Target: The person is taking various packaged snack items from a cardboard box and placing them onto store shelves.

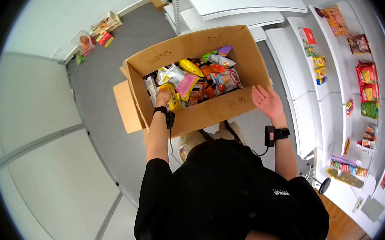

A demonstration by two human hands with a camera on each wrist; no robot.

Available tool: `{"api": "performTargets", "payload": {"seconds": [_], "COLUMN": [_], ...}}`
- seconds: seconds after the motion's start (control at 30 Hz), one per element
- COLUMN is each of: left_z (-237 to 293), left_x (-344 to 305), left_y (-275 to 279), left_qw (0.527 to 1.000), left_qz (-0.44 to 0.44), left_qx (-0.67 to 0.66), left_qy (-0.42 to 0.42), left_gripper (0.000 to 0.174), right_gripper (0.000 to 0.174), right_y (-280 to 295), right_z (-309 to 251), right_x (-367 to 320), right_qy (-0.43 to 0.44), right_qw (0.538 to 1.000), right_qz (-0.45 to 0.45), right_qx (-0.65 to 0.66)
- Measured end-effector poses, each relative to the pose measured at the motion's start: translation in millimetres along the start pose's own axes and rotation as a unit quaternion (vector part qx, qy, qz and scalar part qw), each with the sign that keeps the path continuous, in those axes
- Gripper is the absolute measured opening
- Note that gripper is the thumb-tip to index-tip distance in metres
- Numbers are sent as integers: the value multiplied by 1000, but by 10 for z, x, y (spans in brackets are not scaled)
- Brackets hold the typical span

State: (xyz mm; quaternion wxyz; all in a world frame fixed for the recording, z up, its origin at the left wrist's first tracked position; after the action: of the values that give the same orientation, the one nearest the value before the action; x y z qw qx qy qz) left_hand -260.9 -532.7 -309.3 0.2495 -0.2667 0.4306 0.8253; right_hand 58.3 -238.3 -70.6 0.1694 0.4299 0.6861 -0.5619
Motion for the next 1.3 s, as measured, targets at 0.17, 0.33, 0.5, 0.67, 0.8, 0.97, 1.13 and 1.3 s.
{"api": "performTargets", "payload": {"seconds": [0.17, 0.33, 0.5, 0.67, 0.8, 0.97, 1.13, 1.3], "left_z": [145, -16, 200, 122, 56, -273, -125, -299], "left_x": [341, 920, 559, 395, 721, 1102, 1230, 1407], "left_y": [-192, -463, -321, -408, -427, -743, -864, -820], "left_qw": [978, 968, 933, 915, 924, 881, 844, 813], "left_qz": [-47, -110, -151, -119, -169, -267, -346, -364], "left_qx": [167, 226, 325, 381, 333, 389, 409, 456], "left_qy": [-118, -28, -15, -55, -79, -24, 17, -4], "left_gripper": [37, 69, 72, 65, 62, 62, 67, 57], "right_gripper": [37, 39, 39, 39, 40, 38, 35, 35], "right_y": [371, 815, 1023, 1053, 1064, 1079, 1109, 1018], "right_z": [1, 120, 284, 443, 449, 697, 992, 1093], "right_x": [-538, -980, -1136, -1269, -1353, -1685, -1733, -1720], "right_qy": [76, 101, 109, 112, 131, 187, 190, 203], "right_qw": [996, 991, 989, 987, 983, 963, 953, 952], "right_qz": [48, 76, 83, 93, 111, 165, 193, 193], "right_qx": [20, 29, 56, 72, 60, 100, 133, 120]}}
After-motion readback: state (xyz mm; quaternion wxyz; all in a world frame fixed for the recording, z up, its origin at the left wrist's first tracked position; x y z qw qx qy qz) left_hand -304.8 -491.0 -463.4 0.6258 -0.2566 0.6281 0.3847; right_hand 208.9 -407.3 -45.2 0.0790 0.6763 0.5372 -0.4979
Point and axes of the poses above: each hand's wrist, its own x-axis towards the middle knuckle, its own y-axis out of the back of the hand, z = x × y, the point moved 4 cm from there along x, towards the middle knuckle, and after that the axes turned 5 degrees about y, right-handed, at the moved point
